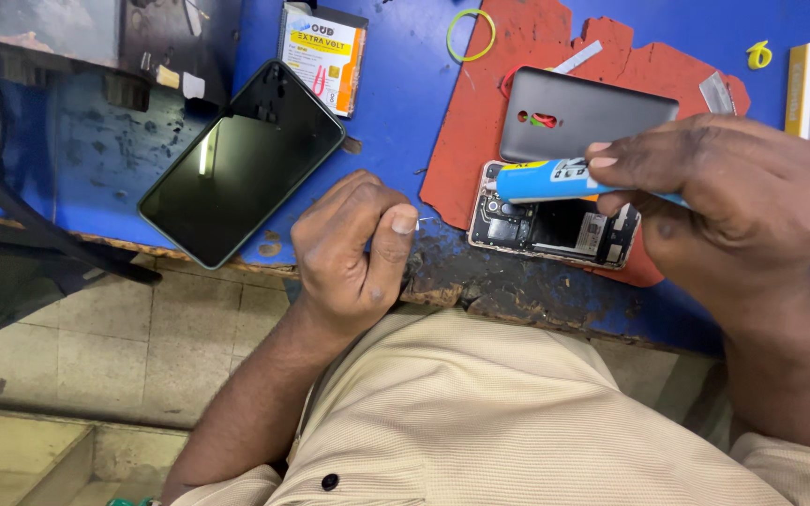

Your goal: The person uses a small screwdriver to adjust internal components of a disassembled smartphone. They then test the device by turning it on and interacting with the touchscreen. Finally, they apply a small amount of adhesive to the phone's frame.

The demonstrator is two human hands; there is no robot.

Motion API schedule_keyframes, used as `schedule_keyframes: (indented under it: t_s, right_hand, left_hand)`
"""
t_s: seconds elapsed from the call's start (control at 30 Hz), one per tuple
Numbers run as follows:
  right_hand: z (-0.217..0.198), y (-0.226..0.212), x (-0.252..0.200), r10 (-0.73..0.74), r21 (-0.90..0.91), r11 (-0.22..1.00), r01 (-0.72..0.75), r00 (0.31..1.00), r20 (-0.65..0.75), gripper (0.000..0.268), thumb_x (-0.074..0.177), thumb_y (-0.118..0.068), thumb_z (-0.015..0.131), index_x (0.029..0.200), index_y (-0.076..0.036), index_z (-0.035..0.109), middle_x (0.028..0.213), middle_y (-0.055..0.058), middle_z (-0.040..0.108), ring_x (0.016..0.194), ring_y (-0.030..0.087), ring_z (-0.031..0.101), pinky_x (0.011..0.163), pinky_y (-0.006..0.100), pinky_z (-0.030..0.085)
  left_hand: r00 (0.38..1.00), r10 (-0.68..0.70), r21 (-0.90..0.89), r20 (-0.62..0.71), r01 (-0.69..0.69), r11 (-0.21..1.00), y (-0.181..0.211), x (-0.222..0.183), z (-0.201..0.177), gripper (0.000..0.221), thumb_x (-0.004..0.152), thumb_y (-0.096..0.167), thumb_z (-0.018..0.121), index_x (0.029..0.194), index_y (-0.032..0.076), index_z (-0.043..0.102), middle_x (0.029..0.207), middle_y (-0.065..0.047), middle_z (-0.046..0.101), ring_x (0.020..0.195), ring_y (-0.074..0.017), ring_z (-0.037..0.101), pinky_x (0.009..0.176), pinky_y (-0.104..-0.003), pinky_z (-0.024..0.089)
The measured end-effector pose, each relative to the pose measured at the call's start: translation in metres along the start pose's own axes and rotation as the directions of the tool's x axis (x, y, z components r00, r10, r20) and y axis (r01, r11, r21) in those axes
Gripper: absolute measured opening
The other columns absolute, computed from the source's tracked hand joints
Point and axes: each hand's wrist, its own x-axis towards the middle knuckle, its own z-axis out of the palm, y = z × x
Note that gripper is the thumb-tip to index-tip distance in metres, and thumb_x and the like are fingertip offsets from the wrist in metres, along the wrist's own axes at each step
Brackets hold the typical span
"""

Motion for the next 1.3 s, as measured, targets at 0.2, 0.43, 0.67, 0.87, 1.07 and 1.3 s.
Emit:
schedule_keyframes:
  t_s: [0.2,0.43,0.67,0.87,1.07,1.3]
  right_hand:
    - [0.002,0.011,-0.005,-0.017,-0.030,0.999,0.016,1.000,-0.020,0.016,0.094,0.019,0.077,0.098,0.006,0.070,0.099,0.014,0.075,0.094,0.026,0.077,0.082,0.032,0.062]
    - [0.005,0.021,-0.012,-0.012,-0.027,1.000,0.011,0.999,-0.031,0.017,0.096,0.014,0.083,0.097,0.004,0.071,0.099,0.012,0.075,0.094,0.023,0.076,0.079,0.031,0.060]
    - [0.005,0.023,-0.008,-0.010,-0.030,1.000,0.009,0.999,-0.044,0.018,0.094,0.015,0.085,0.095,0.004,0.070,0.098,0.013,0.075,0.089,0.025,0.076,0.072,0.032,0.057]
    - [0.004,0.026,-0.018,0.018,-0.005,1.000,-0.018,0.999,-0.039,0.017,0.100,0.017,0.080,0.100,0.005,0.069,0.104,0.012,0.075,0.097,0.023,0.077,0.085,0.030,0.060]
    - [0.003,0.034,-0.031,0.048,0.040,0.998,-0.047,0.998,-0.045,0.020,0.097,0.025,0.069,0.105,0.007,0.068,0.106,0.015,0.075,0.098,0.024,0.077,0.087,0.031,0.061]
    - [-0.001,0.040,-0.036,0.056,0.041,0.998,-0.054,0.998,-0.037,0.026,0.091,0.029,0.062,0.105,0.008,0.068,0.105,0.016,0.075,0.097,0.025,0.077,0.088,0.032,0.062]
  left_hand:
    - [1.000,0.003,0.000,-0.004,-0.003,1.000,-0.001,0.000,0.000,0.017,0.106,0.005,0.062,0.090,-0.001,0.061,0.077,-0.011,0.057,0.063,-0.0224,0.055,0.060,-0.035,0.043]
    - [1.000,-0.004,0.010,-0.002,0.004,1.000,-0.002,0.000,0.001,0.020,0.106,0.008,0.061,0.087,0.000,0.060,0.073,-0.009,0.056,0.064,-0.0222,0.054,0.058,-0.034,0.042]
    - [1.000,-0.001,0.002,-0.003,0.001,1.000,-0.001,0.000,0.001,0.021,0.109,0.009,0.060,0.089,-0.001,0.060,0.076,-0.010,0.057,0.061,-0.0214,0.055,0.059,-0.035,0.043]
    - [1.000,-0.016,0.016,0.002,0.016,1.000,0.000,0.000,0.000,0.021,0.109,0.009,0.060,0.090,-0.001,0.060,0.075,-0.010,0.056,0.061,-0.0217,0.054,0.059,-0.035,0.042]
    - [1.000,-0.029,0.014,0.004,0.029,0.999,0.002,0.000,0.000,0.022,0.110,0.009,0.059,0.090,0.000,0.060,0.075,-0.009,0.056,0.061,-0.0211,0.054,0.059,-0.035,0.041]
    - [0.999,-0.033,0.048,0.006,0.033,0.998,0.002,0.000,0.000,0.023,0.111,0.009,0.059,0.090,-0.001,0.060,0.074,-0.009,0.055,0.060,-0.0204,0.053,0.059,-0.035,0.040]
